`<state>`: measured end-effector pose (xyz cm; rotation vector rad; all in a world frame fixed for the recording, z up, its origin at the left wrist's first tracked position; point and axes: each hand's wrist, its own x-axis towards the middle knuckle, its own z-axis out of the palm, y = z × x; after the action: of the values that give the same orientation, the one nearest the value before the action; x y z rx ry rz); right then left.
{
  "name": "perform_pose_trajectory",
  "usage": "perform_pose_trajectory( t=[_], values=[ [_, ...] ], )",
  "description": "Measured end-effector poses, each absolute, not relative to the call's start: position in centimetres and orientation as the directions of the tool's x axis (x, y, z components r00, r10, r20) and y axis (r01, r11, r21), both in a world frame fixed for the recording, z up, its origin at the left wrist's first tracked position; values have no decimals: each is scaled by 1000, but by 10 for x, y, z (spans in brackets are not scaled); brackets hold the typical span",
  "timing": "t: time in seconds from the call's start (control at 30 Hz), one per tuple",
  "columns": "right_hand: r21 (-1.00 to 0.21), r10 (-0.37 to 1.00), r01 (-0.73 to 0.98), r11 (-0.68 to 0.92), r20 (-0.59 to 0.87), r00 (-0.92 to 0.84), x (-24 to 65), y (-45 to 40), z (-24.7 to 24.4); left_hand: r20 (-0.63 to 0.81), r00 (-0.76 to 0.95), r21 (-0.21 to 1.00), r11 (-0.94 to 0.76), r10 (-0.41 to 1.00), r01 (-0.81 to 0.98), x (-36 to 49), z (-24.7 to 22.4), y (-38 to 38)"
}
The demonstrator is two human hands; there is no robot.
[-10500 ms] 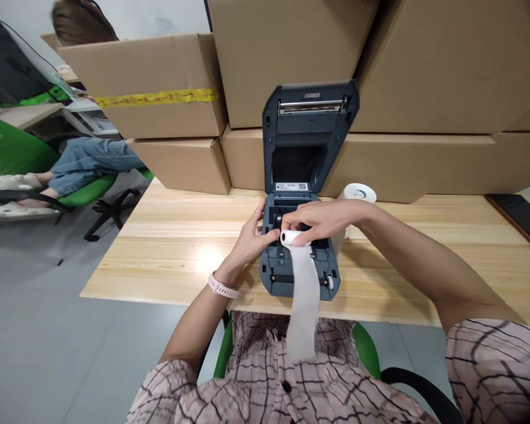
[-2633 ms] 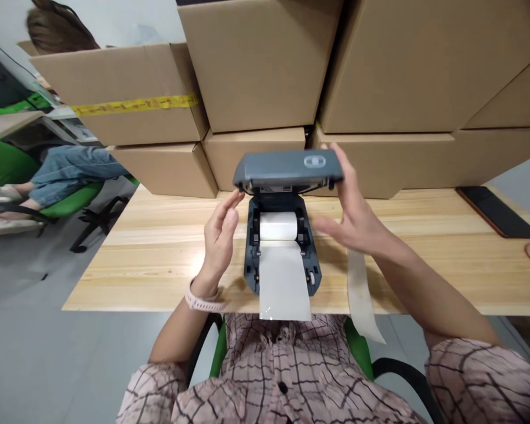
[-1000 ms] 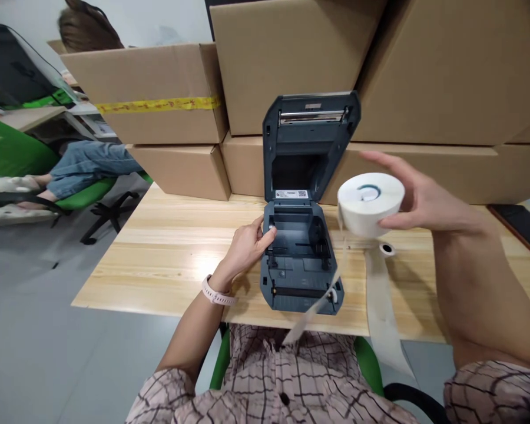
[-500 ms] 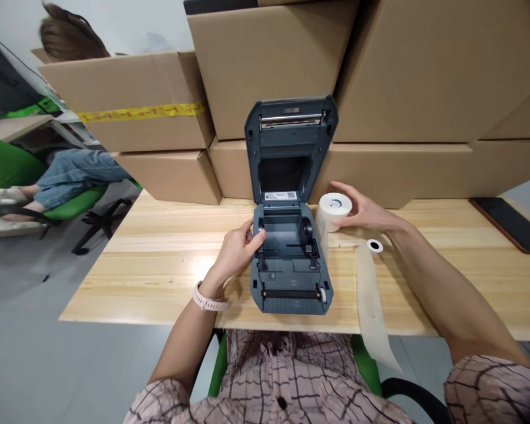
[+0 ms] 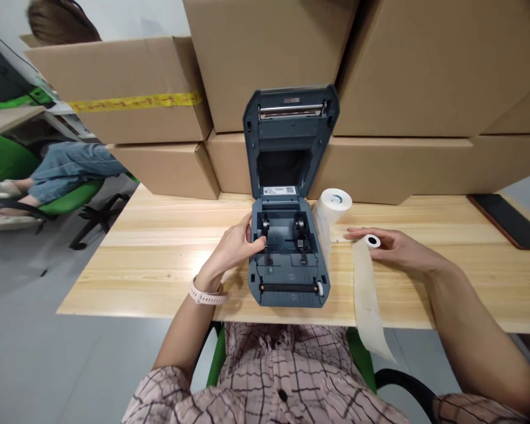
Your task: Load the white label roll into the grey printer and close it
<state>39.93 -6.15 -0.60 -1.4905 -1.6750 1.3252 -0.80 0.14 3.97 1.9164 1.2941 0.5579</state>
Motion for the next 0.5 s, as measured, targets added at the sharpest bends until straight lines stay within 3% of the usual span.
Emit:
perform_pose_trajectory(
  t=[0.07,0.2,0.33,0.4,0.5],
  values=[
    [-885,956,455,-98,-211,-205,388,-60,-8,-41,430,797,-230,902,558,-10,40,2],
    [-936,964,312,-164,-219,-150,375,-63,12,-36,510,858,-235,860,457,-17,38,6],
    [-924,927,367,106,-41,-373,342,-60,66,-63,561,912,-181,825,368,-21,35,10],
    [-835,869,470,287,20,-495,312,-50,89,-70,561,933,-144,825,329,-21,34,9],
    [-571,801,638,517,61,-595,261,-25,100,-97,550,949,-90,829,303,-20,34,8]
  ],
)
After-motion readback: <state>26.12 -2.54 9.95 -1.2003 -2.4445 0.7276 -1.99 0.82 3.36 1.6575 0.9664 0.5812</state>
